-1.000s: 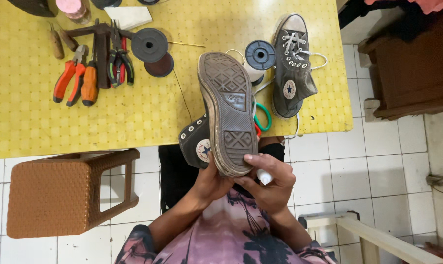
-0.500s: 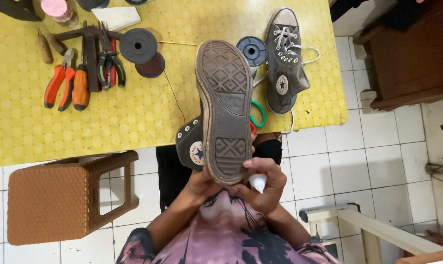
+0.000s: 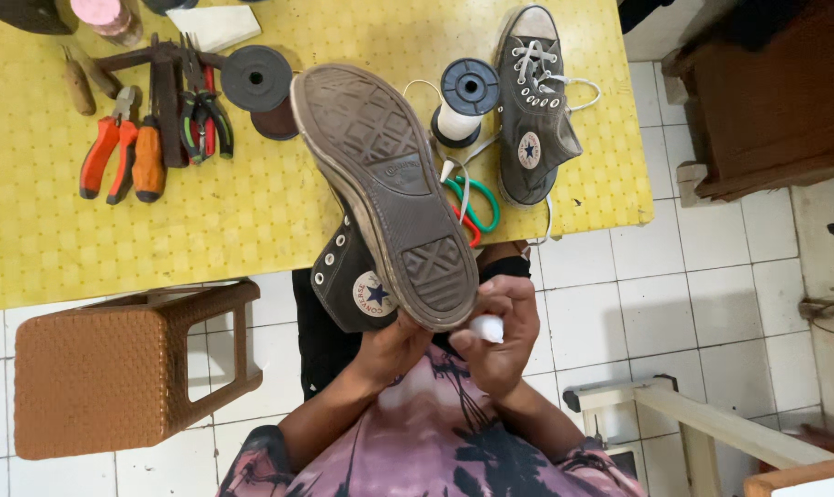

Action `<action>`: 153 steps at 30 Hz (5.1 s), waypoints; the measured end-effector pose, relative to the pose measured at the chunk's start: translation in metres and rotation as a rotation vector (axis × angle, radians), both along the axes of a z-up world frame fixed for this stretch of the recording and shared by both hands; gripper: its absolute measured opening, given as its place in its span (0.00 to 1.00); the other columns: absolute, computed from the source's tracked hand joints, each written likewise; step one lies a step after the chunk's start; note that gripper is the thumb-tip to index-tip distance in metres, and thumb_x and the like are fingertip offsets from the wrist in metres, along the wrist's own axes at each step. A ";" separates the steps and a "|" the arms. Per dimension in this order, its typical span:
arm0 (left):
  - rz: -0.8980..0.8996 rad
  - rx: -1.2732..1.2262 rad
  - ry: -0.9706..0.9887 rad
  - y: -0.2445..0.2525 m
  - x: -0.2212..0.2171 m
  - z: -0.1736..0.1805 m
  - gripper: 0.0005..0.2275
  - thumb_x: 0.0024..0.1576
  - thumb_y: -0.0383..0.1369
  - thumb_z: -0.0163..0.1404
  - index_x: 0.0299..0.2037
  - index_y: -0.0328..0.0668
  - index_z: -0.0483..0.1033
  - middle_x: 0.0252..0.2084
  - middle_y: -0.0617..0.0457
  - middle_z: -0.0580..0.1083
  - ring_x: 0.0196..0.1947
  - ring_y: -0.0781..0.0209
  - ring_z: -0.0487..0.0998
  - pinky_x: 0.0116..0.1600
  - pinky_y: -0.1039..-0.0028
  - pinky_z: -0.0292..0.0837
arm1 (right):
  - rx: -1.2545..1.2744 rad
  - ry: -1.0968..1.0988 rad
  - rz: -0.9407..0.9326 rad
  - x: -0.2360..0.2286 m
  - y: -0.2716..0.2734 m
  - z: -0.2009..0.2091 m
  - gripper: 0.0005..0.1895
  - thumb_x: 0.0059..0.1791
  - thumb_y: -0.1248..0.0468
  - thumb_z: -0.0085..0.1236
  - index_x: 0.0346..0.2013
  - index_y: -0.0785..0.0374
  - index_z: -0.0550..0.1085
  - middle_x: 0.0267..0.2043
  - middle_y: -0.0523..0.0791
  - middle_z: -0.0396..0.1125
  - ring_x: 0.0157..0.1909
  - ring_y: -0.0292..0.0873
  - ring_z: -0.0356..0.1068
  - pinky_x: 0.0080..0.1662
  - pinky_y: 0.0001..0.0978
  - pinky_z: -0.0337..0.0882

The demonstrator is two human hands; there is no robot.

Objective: The person applies glue from a small white bottle along the sole edge of a dark sneaker, then repeats the process on a second sneaker. The shoes are held and rotated to access different sections of the sole.

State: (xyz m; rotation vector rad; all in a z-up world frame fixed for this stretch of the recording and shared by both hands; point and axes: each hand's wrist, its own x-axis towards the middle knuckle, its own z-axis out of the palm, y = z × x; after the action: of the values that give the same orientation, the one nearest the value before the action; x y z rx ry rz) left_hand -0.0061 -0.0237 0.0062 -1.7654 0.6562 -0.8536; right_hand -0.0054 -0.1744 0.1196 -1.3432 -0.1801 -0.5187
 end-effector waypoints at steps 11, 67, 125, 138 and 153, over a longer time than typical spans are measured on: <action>-0.144 -0.171 0.478 0.019 -0.030 -0.045 0.17 0.69 0.31 0.37 0.68 0.39 0.61 0.63 0.54 0.69 0.70 0.78 0.60 0.69 0.93 0.49 | 0.196 0.178 0.170 0.007 0.011 0.053 0.28 0.46 0.57 0.66 0.50 0.74 0.67 0.21 0.48 0.66 0.23 0.34 0.66 0.27 0.21 0.68; 0.112 -1.502 0.746 0.005 0.275 0.142 0.34 0.52 0.25 0.43 0.73 0.58 0.57 0.41 0.47 0.73 0.29 0.34 0.74 0.26 0.47 0.64 | -0.338 0.477 -0.086 0.003 -0.033 -0.006 0.12 0.56 0.56 0.51 0.35 0.60 0.73 0.33 0.42 0.69 0.32 0.35 0.67 0.37 0.25 0.70; -0.483 -2.364 1.470 0.012 0.085 0.110 0.11 0.63 0.28 0.52 0.54 0.42 0.80 0.43 0.48 0.83 0.46 0.55 0.85 0.53 0.66 0.80 | -0.729 0.235 -0.697 0.131 -0.088 -0.038 0.17 0.44 0.63 0.73 0.42 0.49 0.73 0.18 0.42 0.69 0.23 0.47 0.73 0.31 0.32 0.71; -0.333 -2.459 2.288 -0.035 0.076 0.058 0.22 0.67 0.38 0.47 0.71 0.45 0.64 0.56 0.38 0.77 0.54 0.52 0.79 0.57 0.60 0.76 | -0.581 -0.193 -0.962 0.054 -0.077 -0.043 0.16 0.38 0.73 0.79 0.30 0.66 0.75 0.19 0.51 0.67 0.21 0.50 0.71 0.28 0.28 0.65; -0.252 -3.054 2.562 -0.121 0.093 0.094 0.27 0.66 0.37 0.50 0.75 0.47 0.57 0.55 0.37 0.76 0.47 0.50 0.83 0.48 0.60 0.84 | -0.548 -0.089 -0.721 -0.037 -0.088 -0.026 0.21 0.35 0.69 0.77 0.10 0.60 0.67 0.12 0.42 0.63 0.12 0.37 0.60 0.25 0.20 0.62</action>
State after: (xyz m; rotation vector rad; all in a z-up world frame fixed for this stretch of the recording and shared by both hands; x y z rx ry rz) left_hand 0.0867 -0.1448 0.1001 0.5048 0.0392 -0.7362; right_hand -0.0424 -0.2622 0.0937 -1.9228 0.1121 -1.1970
